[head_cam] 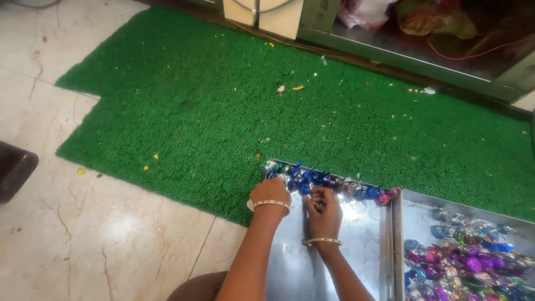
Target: Sorting and arranging wrapped candies from a large tray into rows on a smaller metal tray.
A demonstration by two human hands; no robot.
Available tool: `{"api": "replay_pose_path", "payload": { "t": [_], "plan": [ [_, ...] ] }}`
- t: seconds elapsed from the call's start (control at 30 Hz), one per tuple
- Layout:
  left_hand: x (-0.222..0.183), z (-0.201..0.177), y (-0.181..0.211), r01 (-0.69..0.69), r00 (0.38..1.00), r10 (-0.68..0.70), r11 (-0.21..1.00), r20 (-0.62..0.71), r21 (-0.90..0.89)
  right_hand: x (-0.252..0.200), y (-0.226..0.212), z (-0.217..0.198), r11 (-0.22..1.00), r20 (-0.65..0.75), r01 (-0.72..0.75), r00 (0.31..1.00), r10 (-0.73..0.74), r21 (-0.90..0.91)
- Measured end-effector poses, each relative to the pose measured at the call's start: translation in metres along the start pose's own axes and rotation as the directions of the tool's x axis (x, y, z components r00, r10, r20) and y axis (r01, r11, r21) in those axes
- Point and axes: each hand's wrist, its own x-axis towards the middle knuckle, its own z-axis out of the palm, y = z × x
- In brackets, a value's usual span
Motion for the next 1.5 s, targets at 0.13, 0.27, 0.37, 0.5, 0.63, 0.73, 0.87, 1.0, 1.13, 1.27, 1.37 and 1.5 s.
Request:
{"api": "replay_pose_path", "payload": {
  "t": [0.13, 0.27, 0.37, 0.5, 0.63, 0.73, 0.87, 1.0, 1.13, 1.27, 1.37, 1.5],
  "plan": [
    [0.001, -0.002, 0.001, -0.001, 0.999, 0.001, 1.000, 0.034, 0.025, 0.003, -0.003, 0.000, 0.997, -0.005, -0.024, 1.000, 0.024, -0.079],
    [0.008, 0.012, -0.001, -0.012, 1.000, 0.011, 1.000, -0.028, -0.009, 0.004, 0.003, -0.002, 0.997, 0.029, -0.048, 0.998, 0.050, -0.052],
    [0.014, 0.023, -0.002, -0.056, 0.992, 0.061, 0.998, -0.113, 0.039, 0.002, 0.004, -0.003, 0.998, 0.031, -0.060, 0.998, 0.059, 0.029],
    [0.010, 0.015, 0.000, -0.117, 0.978, 0.142, 0.980, -0.152, 0.160, 0.000, -0.001, -0.003, 0.991, 0.022, -0.094, 0.995, 0.092, 0.100],
    [0.008, 0.010, 0.000, -0.118, 0.978, 0.144, 0.979, -0.149, 0.169, 0.002, 0.006, -0.002, 0.993, 0.017, -0.088, 0.996, 0.087, 0.077],
    [0.010, 0.008, -0.001, -0.115, 0.991, 0.126, 0.978, -0.051, 0.171, 0.002, -0.004, -0.003, 0.997, 0.028, -0.077, 0.997, 0.077, 0.023],
    [0.005, -0.001, 0.003, -0.184, 0.967, 0.146, 0.967, 0.208, 0.177, 0.000, -0.011, -0.002, 0.994, 0.025, -0.065, 0.997, 0.068, -0.092],
    [0.000, -0.002, 0.005, -0.229, 0.946, 0.170, 0.953, 0.277, 0.197, -0.002, -0.016, -0.003, 0.995, 0.005, 0.001, 1.000, -0.001, -0.104],
    [-0.004, 0.001, 0.006, -0.276, 0.952, 0.243, 0.943, 0.185, 0.184, -0.002, -0.014, -0.002, 0.996, -0.005, 0.007, 1.000, -0.007, -0.087],
    [-0.007, 0.003, 0.008, -0.313, 0.937, 0.297, 0.947, 0.185, 0.066, -0.001, -0.010, -0.002, 0.993, 0.009, 0.030, 1.000, -0.029, -0.113],
    [-0.005, 0.007, 0.007, -0.300, 0.941, 0.295, 0.954, 0.165, 0.008, 0.001, -0.008, -0.003, 0.994, 0.015, 0.026, 1.000, -0.025, -0.103],
    [-0.008, 0.004, 0.007, -0.261, 0.951, 0.262, 0.965, 0.162, -0.029, 0.002, -0.003, -0.004, 0.999, 0.029, -0.013, 0.999, 0.014, -0.031]
  ]
}}
